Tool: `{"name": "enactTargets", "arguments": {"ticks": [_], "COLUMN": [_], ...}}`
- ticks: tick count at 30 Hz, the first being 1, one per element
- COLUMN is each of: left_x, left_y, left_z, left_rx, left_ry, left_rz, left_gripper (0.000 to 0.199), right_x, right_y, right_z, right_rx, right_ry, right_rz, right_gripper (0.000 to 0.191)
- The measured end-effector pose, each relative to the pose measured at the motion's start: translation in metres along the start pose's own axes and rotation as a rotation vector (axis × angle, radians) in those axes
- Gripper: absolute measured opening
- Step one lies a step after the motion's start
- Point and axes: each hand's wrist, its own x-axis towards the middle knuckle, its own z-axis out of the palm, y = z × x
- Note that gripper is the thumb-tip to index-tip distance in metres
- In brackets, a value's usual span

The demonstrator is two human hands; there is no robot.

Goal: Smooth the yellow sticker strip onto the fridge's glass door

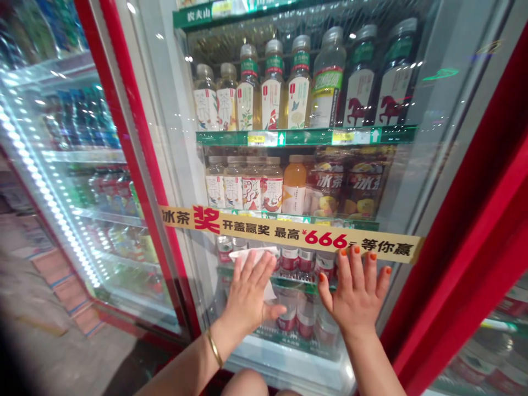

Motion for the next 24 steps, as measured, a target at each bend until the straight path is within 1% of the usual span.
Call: {"name": "enactTargets", "arguments": {"ticks": [1,2,3,6,8,9,11,13,14,15,17,18,19,20,22,23,24], "left_x": [-0.004,-0.008,-0.010,-0.006,0.000,0.003,0.004,0.003,0.002,0.001,0.002,0.003,0.004,0.005,0.005,0.005,0.004], "left_y": [0.000,-0.002,-0.006,-0.013,-0.007,-0.002,0.001,-0.007,-0.014,-0.021,-0.029,-0.026,-0.020,-0.010,0.008,0.014,0.015], "left_z": [0.001,0.000,-0.002,-0.009,-0.011,-0.011,-0.011,-0.013,-0.016,-0.018,-0.020,-0.019,-0.016,-0.013,-0.005,-0.003,-0.002], "left_rx": [0.005,0.013,0.021,0.034,0.028,0.026,0.026,0.029,0.032,0.034,0.038,0.033,0.023,0.010,-0.011,-0.016,-0.016], "left_ry": [-0.006,-0.005,0.000,0.052,0.058,0.051,0.024,0.026,0.038,0.055,0.113,0.131,0.127,0.107,0.054,0.030,0.016], "left_rz": [0.052,0.063,0.042,-0.121,-0.190,-0.190,-0.124,-0.049,-0.042,-0.066,-0.192,-0.254,-0.285,-0.278,-0.183,-0.128,-0.089], "left_gripper": [0.098,0.096,0.093,0.092,0.097,0.099,0.099,0.092,0.088,0.085,0.083,0.082,0.083,0.084,0.087,0.088,0.087], "right_x": [0.001,0.001,0.002,0.002,0.002,0.002,0.002,0.002,0.002,0.002,0.002,0.002,0.002,0.001,0.000,-0.001,-0.002], "right_y": [0.000,0.000,-0.001,-0.001,-0.002,-0.001,-0.001,-0.001,-0.001,-0.001,-0.001,-0.001,-0.001,-0.001,0.000,0.001,0.002], "right_z": [0.000,-0.001,-0.001,-0.001,-0.001,-0.001,-0.001,-0.001,-0.001,-0.001,-0.001,-0.001,-0.001,-0.001,-0.001,-0.001,-0.001], "right_rx": [0.004,0.005,0.003,-0.009,-0.010,-0.008,-0.002,-0.002,-0.004,-0.005,-0.006,-0.006,-0.007,-0.008,-0.011,-0.012,-0.012], "right_ry": [0.004,0.010,0.013,0.017,0.014,0.014,0.019,0.026,0.027,0.027,0.018,0.011,0.007,0.006,0.005,0.004,0.000], "right_rz": [-0.006,-0.013,-0.018,-0.021,-0.017,-0.016,-0.019,-0.025,-0.027,-0.029,-0.028,-0.026,-0.023,-0.020,-0.015,-0.015,-0.016], "right_gripper": [0.086,0.086,0.085,0.084,0.084,0.083,0.083,0.083,0.083,0.083,0.082,0.082,0.082,0.082,0.083,0.083,0.083]}}
